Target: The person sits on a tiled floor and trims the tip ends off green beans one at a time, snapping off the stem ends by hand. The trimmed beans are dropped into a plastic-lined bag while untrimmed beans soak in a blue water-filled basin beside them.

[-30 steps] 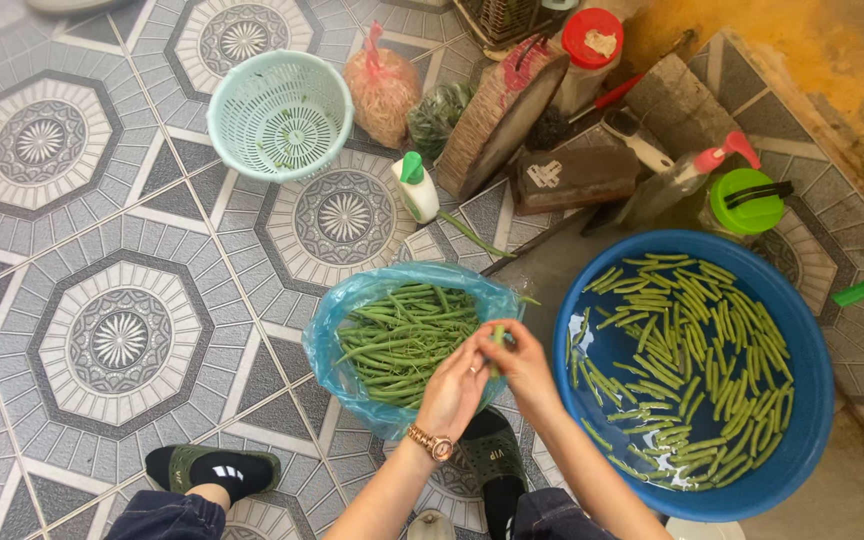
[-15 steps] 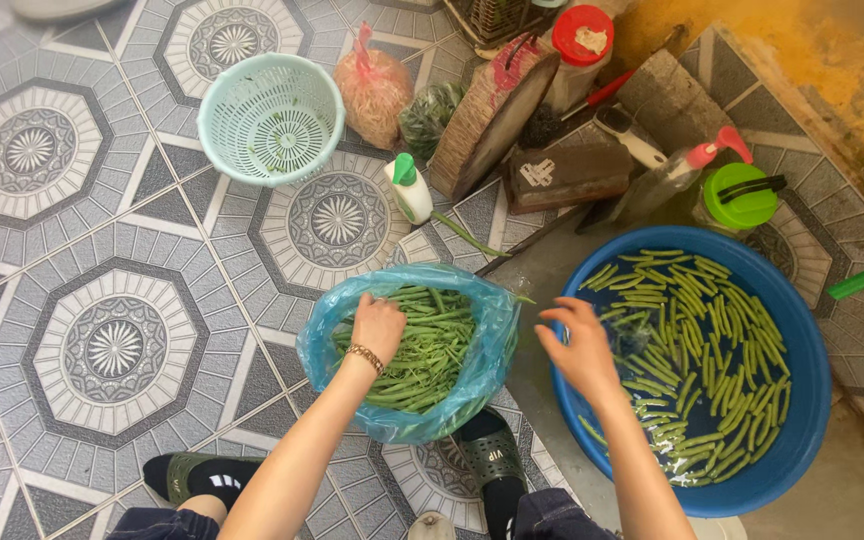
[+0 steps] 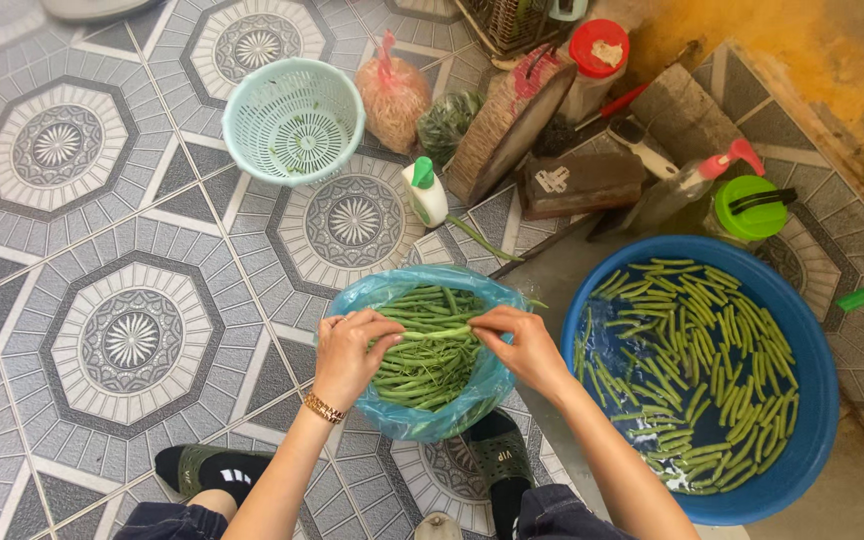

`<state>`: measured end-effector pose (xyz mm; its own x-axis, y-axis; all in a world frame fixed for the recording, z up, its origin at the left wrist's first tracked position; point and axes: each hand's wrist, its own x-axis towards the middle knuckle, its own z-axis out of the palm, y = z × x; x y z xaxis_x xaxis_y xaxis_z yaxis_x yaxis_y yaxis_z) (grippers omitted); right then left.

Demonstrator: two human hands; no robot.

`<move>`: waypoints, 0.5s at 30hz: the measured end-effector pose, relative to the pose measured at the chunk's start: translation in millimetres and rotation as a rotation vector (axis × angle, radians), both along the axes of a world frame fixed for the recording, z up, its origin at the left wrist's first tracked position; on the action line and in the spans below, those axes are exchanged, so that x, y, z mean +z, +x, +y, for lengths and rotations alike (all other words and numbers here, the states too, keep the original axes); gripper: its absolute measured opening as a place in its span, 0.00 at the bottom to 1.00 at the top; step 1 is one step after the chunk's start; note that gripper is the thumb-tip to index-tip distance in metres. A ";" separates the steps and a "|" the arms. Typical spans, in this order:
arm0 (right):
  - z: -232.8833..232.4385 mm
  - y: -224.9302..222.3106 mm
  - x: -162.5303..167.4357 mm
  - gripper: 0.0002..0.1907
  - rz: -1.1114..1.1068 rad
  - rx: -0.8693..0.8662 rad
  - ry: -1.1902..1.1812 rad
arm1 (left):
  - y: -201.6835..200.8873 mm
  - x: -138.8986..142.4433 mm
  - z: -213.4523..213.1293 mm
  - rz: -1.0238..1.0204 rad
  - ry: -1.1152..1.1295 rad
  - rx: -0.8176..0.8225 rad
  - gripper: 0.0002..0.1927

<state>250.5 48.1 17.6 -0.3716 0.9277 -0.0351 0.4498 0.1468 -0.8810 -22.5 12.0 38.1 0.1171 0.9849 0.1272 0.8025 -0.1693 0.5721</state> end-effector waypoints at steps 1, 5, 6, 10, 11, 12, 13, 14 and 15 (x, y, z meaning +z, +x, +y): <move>-0.1 0.7 -0.7 0.10 -0.017 0.004 0.004 | 0.7 -1.7 -0.8 -0.004 0.013 -0.006 0.05; -2.8 7.0 -5.3 0.09 -0.056 0.011 -0.022 | 2.6 -8.2 -1.0 -0.023 0.054 -0.031 0.05; -3.8 8.9 -5.8 0.09 -0.058 0.009 -0.036 | 2.9 -9.4 0.1 -0.027 0.042 -0.030 0.05; -7.5 15.4 -5.3 0.09 0.010 0.054 -0.226 | 1.9 -14.1 5.0 -0.025 0.067 -0.096 0.05; -9.3 15.8 -5.6 0.08 0.011 0.058 -0.249 | 1.9 -15.6 5.7 -0.022 0.055 -0.100 0.05; -11.1 16.2 -6.5 0.08 0.013 0.064 -0.271 | 2.3 -17.3 6.2 -0.019 0.044 -0.103 0.05; -13.1 16.0 -8.1 0.08 0.043 0.044 -0.302 | 2.9 -19.2 6.5 -0.016 0.034 -0.105 0.05; -15.0 15.6 -10.7 0.07 0.073 0.025 -0.333 | 3.7 -21.1 6.7 -0.016 0.005 -0.100 0.05; -17.0 15.1 -13.9 0.07 0.104 0.005 -0.365 | 4.2 -22.9 6.7 -0.016 -0.025 -0.094 0.05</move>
